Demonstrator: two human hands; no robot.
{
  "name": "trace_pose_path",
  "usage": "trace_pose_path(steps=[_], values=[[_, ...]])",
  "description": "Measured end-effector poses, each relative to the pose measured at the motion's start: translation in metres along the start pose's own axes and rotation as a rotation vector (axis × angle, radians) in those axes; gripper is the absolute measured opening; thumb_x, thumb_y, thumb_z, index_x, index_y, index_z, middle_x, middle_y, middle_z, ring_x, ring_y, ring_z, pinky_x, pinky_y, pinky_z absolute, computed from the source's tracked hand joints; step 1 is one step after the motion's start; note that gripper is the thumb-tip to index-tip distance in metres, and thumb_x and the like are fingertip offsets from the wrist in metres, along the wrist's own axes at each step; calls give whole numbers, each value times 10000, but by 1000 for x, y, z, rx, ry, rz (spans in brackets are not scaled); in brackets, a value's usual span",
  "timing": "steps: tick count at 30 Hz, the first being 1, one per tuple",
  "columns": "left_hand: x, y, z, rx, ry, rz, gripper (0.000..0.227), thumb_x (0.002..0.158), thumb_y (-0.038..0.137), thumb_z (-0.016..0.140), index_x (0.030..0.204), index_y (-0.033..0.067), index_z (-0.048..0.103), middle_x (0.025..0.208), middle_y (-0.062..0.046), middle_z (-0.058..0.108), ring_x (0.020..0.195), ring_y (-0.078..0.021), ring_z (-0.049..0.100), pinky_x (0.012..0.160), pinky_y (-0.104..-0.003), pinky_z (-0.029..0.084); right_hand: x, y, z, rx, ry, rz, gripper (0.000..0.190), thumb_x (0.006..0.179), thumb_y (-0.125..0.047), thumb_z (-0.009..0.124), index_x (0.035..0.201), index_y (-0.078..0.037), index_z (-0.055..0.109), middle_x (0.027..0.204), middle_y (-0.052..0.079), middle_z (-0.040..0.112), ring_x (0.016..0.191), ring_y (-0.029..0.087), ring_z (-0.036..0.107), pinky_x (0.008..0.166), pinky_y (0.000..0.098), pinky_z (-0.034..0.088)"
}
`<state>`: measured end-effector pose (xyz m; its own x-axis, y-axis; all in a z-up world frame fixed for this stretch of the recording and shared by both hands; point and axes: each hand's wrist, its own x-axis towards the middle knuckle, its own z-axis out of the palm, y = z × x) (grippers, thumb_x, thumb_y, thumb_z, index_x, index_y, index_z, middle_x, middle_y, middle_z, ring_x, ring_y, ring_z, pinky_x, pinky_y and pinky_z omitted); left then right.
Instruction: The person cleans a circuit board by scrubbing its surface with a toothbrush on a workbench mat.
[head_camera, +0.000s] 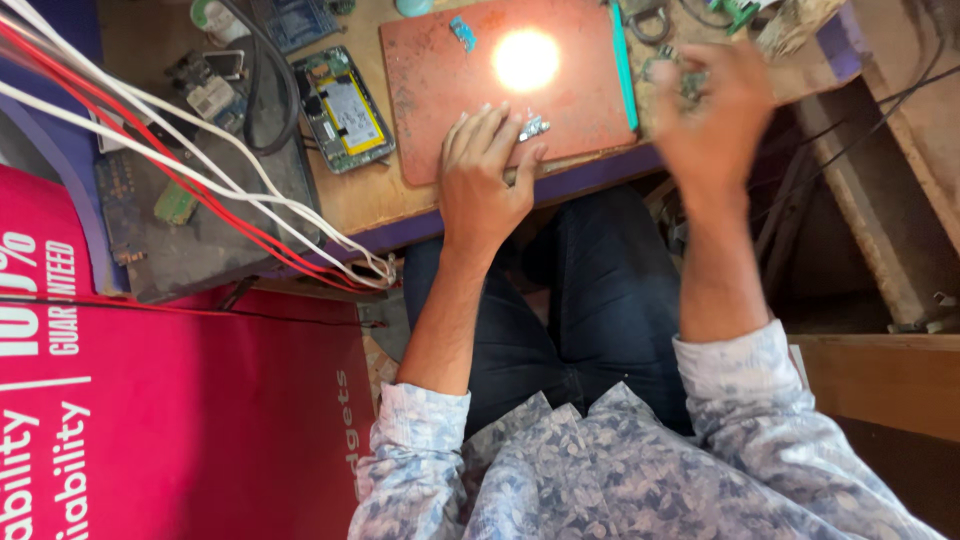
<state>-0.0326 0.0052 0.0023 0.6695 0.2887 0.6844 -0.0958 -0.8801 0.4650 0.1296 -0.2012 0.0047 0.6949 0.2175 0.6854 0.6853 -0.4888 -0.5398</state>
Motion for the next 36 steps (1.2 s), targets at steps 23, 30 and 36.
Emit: trace_pose_path(steps=[23, 30, 36], values=[[1, 1, -15, -1, -52, 128, 500, 727, 383, 887, 1032, 36, 697, 1082, -90, 606, 1109, -320, 577, 1118, -518, 435, -66, -114, -19, -130, -292, -157, 101, 1024, -39, 678, 1124, -26, 688, 890, 166, 620, 781, 411, 633, 642, 487, 489], [-2, -3, -12, -39, -94, 100, 490, 767, 364, 884, 1064, 18, 705, 1081, -109, 602, 1096, -330, 572, 1077, -496, 449, -77, -124, -24, -81, -341, -144, 135, 984, -23, 674, 1118, -18, 687, 870, 167, 614, 751, 407, 622, 618, 491, 477], [1, -1, -13, -18, -58, 101, 466, 753, 364, 885, 1026, 27, 714, 1040, -103, 601, 1073, -334, 577, 1093, -503, 447, -75, -131, -28, -28, -328, -142, 164, 978, -43, 666, 1140, -18, 687, 858, 171, 600, 760, 397, 623, 638, 476, 487]])
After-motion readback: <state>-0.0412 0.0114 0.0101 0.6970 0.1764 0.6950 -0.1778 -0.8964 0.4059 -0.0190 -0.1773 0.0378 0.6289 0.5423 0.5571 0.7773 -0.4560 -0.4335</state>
